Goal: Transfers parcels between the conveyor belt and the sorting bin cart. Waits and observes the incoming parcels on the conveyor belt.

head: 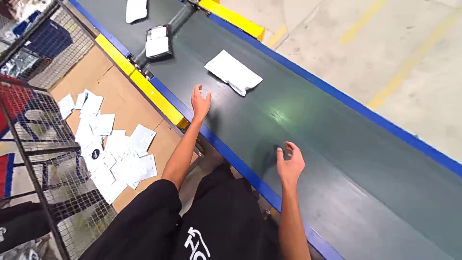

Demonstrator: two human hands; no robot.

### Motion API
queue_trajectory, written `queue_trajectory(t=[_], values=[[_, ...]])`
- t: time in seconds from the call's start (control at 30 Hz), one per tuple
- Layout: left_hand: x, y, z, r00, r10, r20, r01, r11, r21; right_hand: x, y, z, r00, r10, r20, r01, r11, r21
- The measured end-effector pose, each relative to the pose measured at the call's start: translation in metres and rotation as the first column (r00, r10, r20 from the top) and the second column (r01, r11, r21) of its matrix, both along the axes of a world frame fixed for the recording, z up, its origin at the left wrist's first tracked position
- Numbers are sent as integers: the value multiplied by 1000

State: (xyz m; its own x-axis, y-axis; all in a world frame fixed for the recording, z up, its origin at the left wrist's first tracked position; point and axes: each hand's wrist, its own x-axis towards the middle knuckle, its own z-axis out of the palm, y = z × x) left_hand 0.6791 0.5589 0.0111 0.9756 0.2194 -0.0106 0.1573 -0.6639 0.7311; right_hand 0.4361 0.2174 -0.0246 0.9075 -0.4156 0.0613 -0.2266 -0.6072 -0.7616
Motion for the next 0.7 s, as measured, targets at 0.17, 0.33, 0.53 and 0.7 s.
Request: queue_trajectory(t=[0.17,0.33,0.53,0.7], values=[[33,69,-7,973,218,-79,-218,976,14,74,15,8,996,38,-80,-37,999,24],[80,107,-8,898,424,-119,-422,906,43,115,-2,11,972,-5,-233,31,993,110],[148,120,-11,858,465,-217,-443,885,142,153,-42,4,960,37,-276,-53,997,-53],[170,104,-32,852,381,-359,-347,924,159,158,-60,1,953,17,-302,-66,986,-156]])
